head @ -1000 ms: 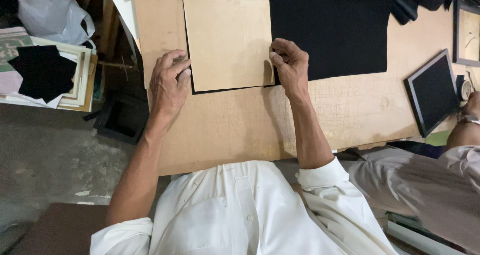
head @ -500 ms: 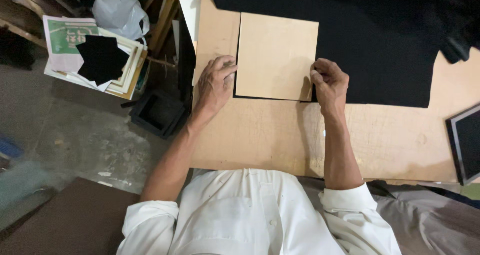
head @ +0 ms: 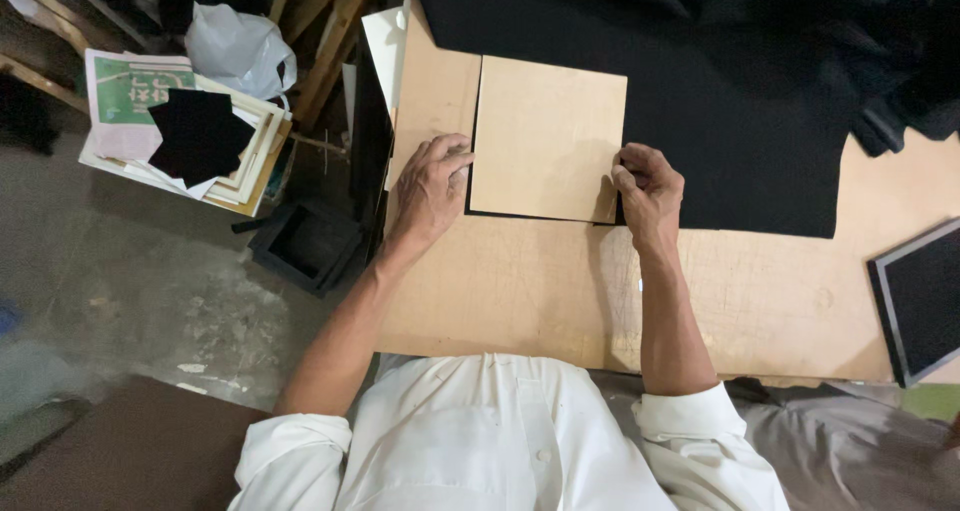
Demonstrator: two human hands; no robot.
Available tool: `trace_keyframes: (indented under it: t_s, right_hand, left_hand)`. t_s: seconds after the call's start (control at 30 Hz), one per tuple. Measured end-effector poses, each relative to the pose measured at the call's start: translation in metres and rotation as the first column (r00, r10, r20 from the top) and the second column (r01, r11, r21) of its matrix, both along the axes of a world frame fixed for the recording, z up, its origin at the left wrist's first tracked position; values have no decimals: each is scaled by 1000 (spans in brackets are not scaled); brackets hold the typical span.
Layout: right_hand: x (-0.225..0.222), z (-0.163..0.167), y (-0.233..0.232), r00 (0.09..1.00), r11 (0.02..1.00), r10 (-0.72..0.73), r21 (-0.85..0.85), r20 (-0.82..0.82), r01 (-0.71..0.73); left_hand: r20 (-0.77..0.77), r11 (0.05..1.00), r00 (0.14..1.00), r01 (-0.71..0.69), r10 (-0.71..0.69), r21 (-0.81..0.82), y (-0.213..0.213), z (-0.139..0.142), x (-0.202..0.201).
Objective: The person places a rectangular cardboard template on a black fabric sheet, then uses a utility knife to cut the fabric along the template edges. The person repeats this process multiple times, producing several identical fabric pieces.
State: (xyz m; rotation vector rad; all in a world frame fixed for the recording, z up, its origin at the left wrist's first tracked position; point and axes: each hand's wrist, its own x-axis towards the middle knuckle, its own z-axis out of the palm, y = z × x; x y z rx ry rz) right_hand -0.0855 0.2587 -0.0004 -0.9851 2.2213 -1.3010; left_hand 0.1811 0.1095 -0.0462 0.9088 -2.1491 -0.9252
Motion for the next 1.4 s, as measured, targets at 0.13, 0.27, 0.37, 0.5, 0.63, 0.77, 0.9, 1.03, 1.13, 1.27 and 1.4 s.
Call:
trace_keyframes:
  t_s: [0.13, 0.27, 0.37, 0.5, 0.63, 0.77, 0.9, 1.03, 1.13, 1.27, 1.4]
  right_hand:
    - [-5, -2, 14, 998, 995, -45, -82, 44, 49]
    - [-8, 7, 55, 987, 952, -65, -289, 146, 106]
    - [-8, 22, 108, 994, 969, -74, -240, -79, 53]
    - [3, 28, 170, 948, 992, -3, 116, -318, 42]
    - [16, 14, 191, 982, 948, -32, 307, -184, 88]
    - [11, 4, 188, 961, 965, 152, 247, -229, -94]
    - [-5, 4, 176, 862, 912, 356, 337, -362, -236]
    - [-13, 11, 158, 795, 868, 463, 383, -391, -316]
    - [-14, 18, 147, 742, 810, 545, 475, -392, -344]
    - [-11, 25, 141, 715, 749, 600, 566, -360, -344]
    - [-6, 32, 138, 619, 713, 659, 618, -428, -332]
  left_hand:
    - [-38, 1000, 999, 17, -16, 16, 1, -1, 0]
    - [-93, 1000, 996, 3, -3, 9, -2, -7, 2]
    - [-181, 995, 981, 87, -76, 51, -4, -12, 1]
    - [-236, 972, 969, 123, -74, 200, -2, -15, 0]
    - [-208, 971, 978, 44, 6, 234, -5, -14, -2]
    - [-133, 995, 991, 20, -7, 99, -7, -17, -8]
    - [-5, 995, 999, -51, 52, 81, -4, -18, -12]
    - [44, 995, 994, -100, 101, -27, -5, -14, -17]
    - [59, 994, 992, -107, 108, -13, -6, -11, -18]
    - [58, 995, 994, -92, 93, -26, -8, -10, -17]
    - [48, 994, 993, -104, 105, -19, -6, -12, -15]
